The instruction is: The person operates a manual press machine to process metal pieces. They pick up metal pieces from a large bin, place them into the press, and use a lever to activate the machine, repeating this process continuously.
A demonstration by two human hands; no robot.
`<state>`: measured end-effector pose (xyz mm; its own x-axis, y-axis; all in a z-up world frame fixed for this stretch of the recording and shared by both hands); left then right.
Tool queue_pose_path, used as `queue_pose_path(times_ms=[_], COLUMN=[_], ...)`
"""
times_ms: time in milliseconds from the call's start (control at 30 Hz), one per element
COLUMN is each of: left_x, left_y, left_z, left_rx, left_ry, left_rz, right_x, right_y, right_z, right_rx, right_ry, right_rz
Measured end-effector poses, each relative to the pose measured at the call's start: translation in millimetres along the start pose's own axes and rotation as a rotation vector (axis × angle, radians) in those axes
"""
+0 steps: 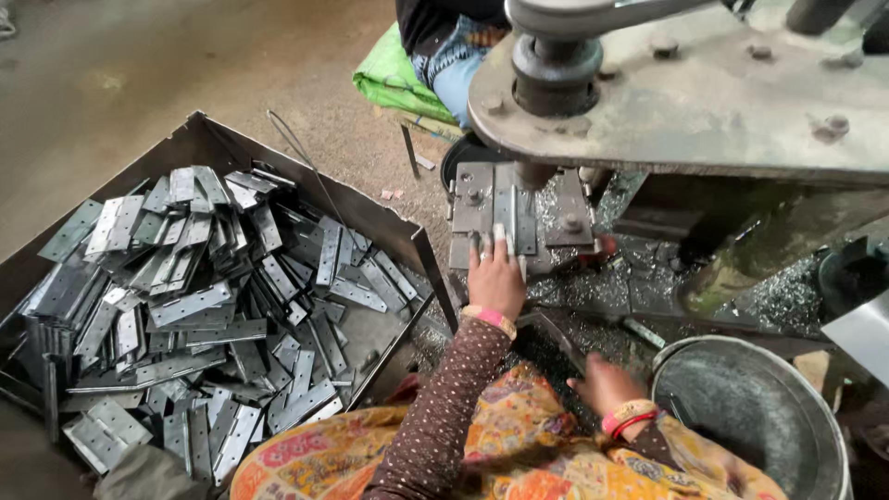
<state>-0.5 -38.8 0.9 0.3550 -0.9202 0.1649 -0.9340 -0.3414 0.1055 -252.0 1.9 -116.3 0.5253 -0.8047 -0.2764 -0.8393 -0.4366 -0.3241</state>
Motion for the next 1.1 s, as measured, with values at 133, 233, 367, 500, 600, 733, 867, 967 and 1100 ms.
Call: queue_pose_path(times_ms=[133,233,367,500,600,733,867,967,1100], left_x=[20.7,37.2,31.4,10.9,29.5,58.0,61.2,61.2,58.1], left_y=[8.7,12.4,11.6,0.7,-0.2,-2.2,-6.4,-6.9,-2.8], left_z=[17.3,8.9,-2.9,7.2,3.6,3.6,2.4,2.4,-2.7], left_rx=[0.001,-0.038,-0.023,-0.120,-0.105,0.011,-0.026,-0.007,0.096], left_ry=[0.112,-0.111,-0.123,0.076,0.115,-0.064,-0.007,-0.010,-0.078], left_rz=[0.039,-0.031,0.003,0.038,0.041,0.016,0.005,0.012,0.036], right_x=[9.8,0.4,-32.6,-22.2,-7.5,4.4,-14.7,-24.9,-3.8], right_y=[-25.4,-25.5,-15.2,-7.3,-19.0,-23.0,-1.7,11.0,3.2], right_z=[-61.9,-56.8,0.4,3.4,-40.6,-56.6,15.2,54.4,21.2], right_rx=[-0.062,-0.073,0.080,0.091,-0.037,-0.053,0.211,0.022,-0.023], right_ry=[-0.071,-0.015,0.041,0.021,-0.086,-0.051,0.020,0.097,0.025], right_rz=[-0.050,-0.109,0.021,-0.049,-0.053,-0.044,-0.018,0.026,-0.011])
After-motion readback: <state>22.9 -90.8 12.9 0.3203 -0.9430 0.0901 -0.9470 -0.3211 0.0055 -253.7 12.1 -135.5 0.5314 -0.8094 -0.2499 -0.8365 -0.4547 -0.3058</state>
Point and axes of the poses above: each hand's wrist, its own x-axis towards the middle knuckle, its own z-axis out of the palm, y = z × x, the point moved 1 cm from there along x, towards the middle knuckle, and after that the axes turned 13 degrees about -z, right-handed, at the moved point
